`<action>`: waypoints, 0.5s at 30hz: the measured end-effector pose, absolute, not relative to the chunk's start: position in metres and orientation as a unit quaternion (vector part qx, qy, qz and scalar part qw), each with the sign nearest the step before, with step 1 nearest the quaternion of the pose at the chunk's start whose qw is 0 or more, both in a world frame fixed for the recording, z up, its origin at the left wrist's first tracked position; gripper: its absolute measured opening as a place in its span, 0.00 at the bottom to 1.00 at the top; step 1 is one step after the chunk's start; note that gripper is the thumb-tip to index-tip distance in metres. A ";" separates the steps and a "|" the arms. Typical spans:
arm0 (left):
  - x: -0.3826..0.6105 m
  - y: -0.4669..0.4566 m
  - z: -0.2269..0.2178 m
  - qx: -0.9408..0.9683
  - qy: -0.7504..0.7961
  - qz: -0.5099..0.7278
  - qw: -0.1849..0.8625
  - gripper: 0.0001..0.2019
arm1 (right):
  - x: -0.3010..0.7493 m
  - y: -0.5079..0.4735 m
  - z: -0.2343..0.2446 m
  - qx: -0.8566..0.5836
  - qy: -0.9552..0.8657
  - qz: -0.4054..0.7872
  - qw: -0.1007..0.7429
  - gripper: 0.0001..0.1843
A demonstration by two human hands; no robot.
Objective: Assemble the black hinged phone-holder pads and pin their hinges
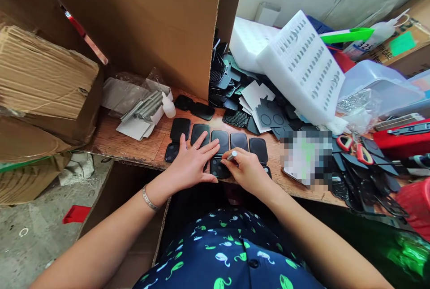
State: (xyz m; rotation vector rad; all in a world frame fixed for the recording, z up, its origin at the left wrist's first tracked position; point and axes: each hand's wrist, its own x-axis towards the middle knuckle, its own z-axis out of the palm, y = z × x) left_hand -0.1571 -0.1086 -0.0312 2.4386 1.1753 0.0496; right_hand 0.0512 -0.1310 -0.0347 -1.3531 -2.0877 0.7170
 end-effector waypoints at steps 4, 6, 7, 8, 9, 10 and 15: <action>-0.158 -0.110 -0.032 0.878 0.430 0.016 0.208 0.43 | 0.045 -0.136 -0.026 -0.525 -0.732 0.370 0.227 0.08; -0.158 -0.111 -0.033 0.877 0.432 0.010 0.211 0.41 | 0.044 -0.141 -0.018 -0.489 -0.679 0.508 0.203 0.12; -0.158 -0.111 -0.033 0.877 0.431 0.008 0.213 0.41 | 0.045 -0.143 -0.013 -0.472 -0.652 0.555 0.212 0.14; -0.158 -0.111 -0.033 0.877 0.429 0.006 0.215 0.41 | 0.046 -0.144 -0.010 -0.464 -0.633 0.572 0.238 0.15; -0.158 -0.111 -0.033 0.878 0.427 0.006 0.217 0.42 | 0.048 -0.144 -0.008 -0.469 -0.627 0.557 0.277 0.15; -0.158 -0.110 -0.033 0.878 0.426 0.008 0.217 0.44 | 0.050 -0.143 -0.007 -0.477 -0.635 0.522 0.311 0.14; -0.157 -0.109 -0.031 0.872 0.430 0.009 0.233 0.46 | 0.042 -0.128 -0.028 -0.475 -0.740 0.355 0.318 0.04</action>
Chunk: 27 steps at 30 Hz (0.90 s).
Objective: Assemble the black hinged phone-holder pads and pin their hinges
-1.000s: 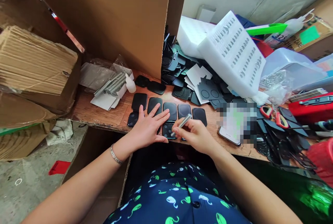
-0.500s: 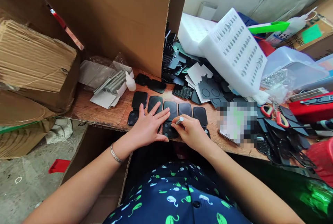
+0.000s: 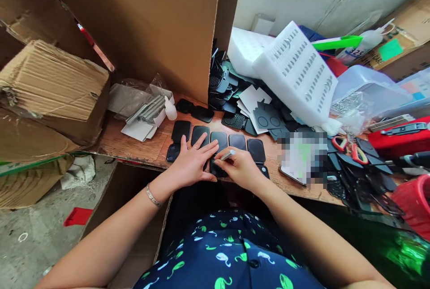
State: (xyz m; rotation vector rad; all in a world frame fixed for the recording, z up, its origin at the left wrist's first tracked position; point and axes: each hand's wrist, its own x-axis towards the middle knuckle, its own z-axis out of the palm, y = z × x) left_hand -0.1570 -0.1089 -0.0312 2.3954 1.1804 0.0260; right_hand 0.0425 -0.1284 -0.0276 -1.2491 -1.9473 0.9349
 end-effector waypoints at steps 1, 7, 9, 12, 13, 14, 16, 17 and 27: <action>-0.157 -0.109 -0.031 0.872 0.429 0.010 0.237 0.46 | 0.038 -0.126 -0.033 -0.470 -0.754 0.336 0.313 0.04; -0.159 -0.107 -0.032 0.875 0.426 0.007 0.232 0.46 | 0.020 -0.120 -0.033 -0.485 -0.782 0.305 0.246 0.06; -0.160 -0.106 -0.033 0.878 0.425 0.004 0.219 0.44 | 0.024 -0.122 -0.025 -0.470 -0.754 0.409 0.208 0.07; -0.160 -0.106 -0.035 0.887 0.416 0.006 0.201 0.43 | 0.037 -0.128 -0.017 -0.459 -0.673 0.534 0.227 0.08; -0.160 -0.106 -0.035 0.890 0.412 0.008 0.197 0.43 | 0.041 -0.130 -0.017 -0.471 -0.660 0.526 0.257 0.09; -0.160 -0.106 -0.035 0.891 0.410 0.010 0.194 0.44 | 0.045 -0.132 -0.018 -0.483 -0.662 0.498 0.285 0.08; -0.159 -0.106 -0.035 0.892 0.410 0.012 0.191 0.44 | 0.050 -0.134 -0.024 -0.484 -0.703 0.423 0.305 0.06; -0.159 -0.106 -0.035 0.891 0.412 0.011 0.190 0.44 | 0.050 -0.135 -0.028 -0.476 -0.729 0.389 0.302 0.05; -0.156 -0.104 -0.028 0.890 0.414 -0.011 0.188 0.45 | 0.043 -0.136 -0.038 -0.442 -0.804 0.297 0.266 0.05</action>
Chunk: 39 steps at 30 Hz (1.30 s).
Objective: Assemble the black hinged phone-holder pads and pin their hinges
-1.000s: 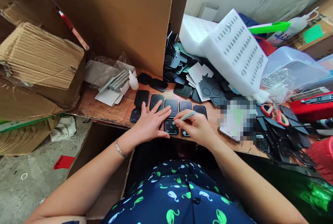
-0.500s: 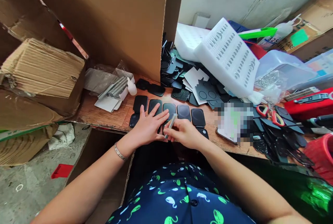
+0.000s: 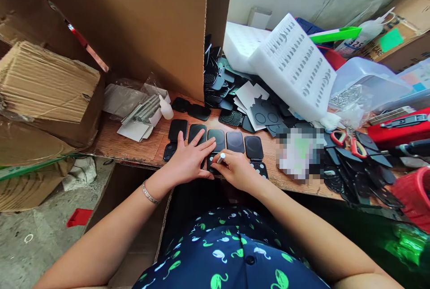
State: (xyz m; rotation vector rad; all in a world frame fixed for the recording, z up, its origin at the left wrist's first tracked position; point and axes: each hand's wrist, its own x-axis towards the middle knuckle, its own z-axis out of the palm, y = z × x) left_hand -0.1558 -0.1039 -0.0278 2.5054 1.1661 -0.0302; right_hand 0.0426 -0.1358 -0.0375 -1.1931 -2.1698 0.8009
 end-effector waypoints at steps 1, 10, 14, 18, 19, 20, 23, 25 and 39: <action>-0.156 -0.104 -0.028 0.891 0.413 -0.011 0.188 0.45 | 0.043 -0.135 -0.038 -0.443 -0.801 0.297 0.270 0.05; -0.156 -0.105 -0.027 0.892 0.420 -0.019 0.167 0.44 | 0.044 -0.146 -0.023 -0.442 -0.760 0.420 0.223 0.07; -0.156 -0.105 -0.028 0.895 0.411 -0.019 0.172 0.45 | 0.059 -0.159 -0.014 -0.455 -0.720 0.429 0.300 0.07; -0.156 -0.105 -0.029 0.893 0.413 -0.014 0.181 0.46 | 0.064 -0.159 -0.025 -0.469 -0.771 0.329 0.278 0.04; -0.156 -0.105 -0.028 0.892 0.412 -0.015 0.182 0.46 | 0.063 -0.158 -0.029 -0.471 -0.780 0.312 0.270 0.04; -0.156 -0.105 -0.028 0.893 0.411 -0.017 0.184 0.45 | 0.060 -0.156 -0.032 -0.473 -0.785 0.298 0.267 0.04; -0.155 -0.104 -0.026 0.893 0.411 -0.023 0.182 0.45 | 0.054 -0.152 -0.034 -0.479 -0.798 0.272 0.244 0.05; -0.155 -0.104 -0.024 0.891 0.417 -0.025 0.179 0.45 | 0.051 -0.153 -0.027 -0.489 -0.795 0.288 0.214 0.05; -0.151 -0.103 -0.024 0.895 0.411 -0.052 0.166 0.46 | 0.036 -0.148 -0.031 -0.491 -0.725 0.382 0.296 0.06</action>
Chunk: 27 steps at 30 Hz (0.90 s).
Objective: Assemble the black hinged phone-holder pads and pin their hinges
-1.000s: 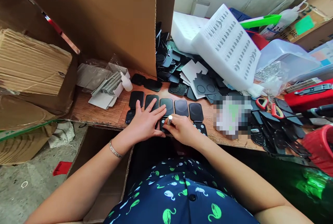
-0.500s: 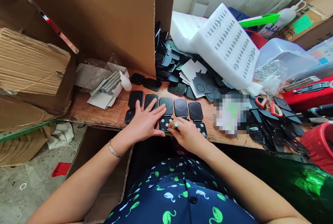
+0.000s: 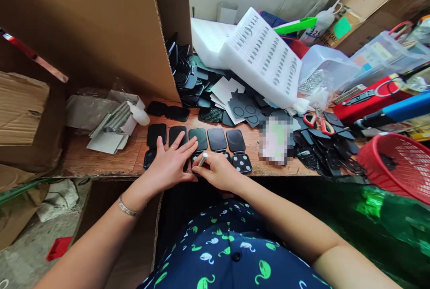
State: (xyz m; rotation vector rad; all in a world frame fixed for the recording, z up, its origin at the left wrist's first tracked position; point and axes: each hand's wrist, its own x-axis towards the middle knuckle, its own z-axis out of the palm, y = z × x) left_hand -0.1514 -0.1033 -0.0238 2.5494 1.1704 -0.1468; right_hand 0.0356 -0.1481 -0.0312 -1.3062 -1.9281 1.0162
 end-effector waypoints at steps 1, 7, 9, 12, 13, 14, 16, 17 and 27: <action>-0.151 -0.103 -0.023 0.895 0.410 -0.052 0.167 0.46 | 0.032 -0.147 -0.035 -0.491 -0.734 0.371 0.289 0.06; -0.154 -0.104 -0.026 0.896 0.413 -0.039 0.159 0.45 | 0.023 -0.148 -0.035 -0.474 -0.788 0.319 0.229 0.08; -0.154 -0.104 -0.025 0.896 0.415 -0.041 0.154 0.45 | 0.029 -0.145 -0.027 -0.444 -0.767 0.414 0.207 0.08; -0.153 -0.103 -0.023 0.898 0.410 -0.049 0.153 0.47 | 0.050 -0.141 -0.006 -0.370 -0.656 0.616 0.229 0.11; -0.152 -0.103 -0.022 0.899 0.407 -0.050 0.153 0.48 | 0.058 -0.140 0.001 -0.376 -0.614 0.638 0.274 0.14; -0.151 -0.103 -0.022 0.900 0.404 -0.050 0.153 0.49 | 0.067 -0.140 0.008 -0.399 -0.582 0.629 0.326 0.17; -0.151 -0.103 -0.021 0.901 0.400 -0.048 0.160 0.51 | 0.080 -0.140 0.018 -0.447 -0.545 0.585 0.401 0.20; -0.151 -0.104 -0.020 0.900 0.399 -0.045 0.168 0.53 | 0.086 -0.141 0.020 -0.466 -0.537 0.567 0.417 0.21; -0.213 -0.092 -0.014 0.879 0.430 0.022 0.207 0.47 | 0.072 -0.132 0.009 -0.485 -0.576 0.530 0.391 0.18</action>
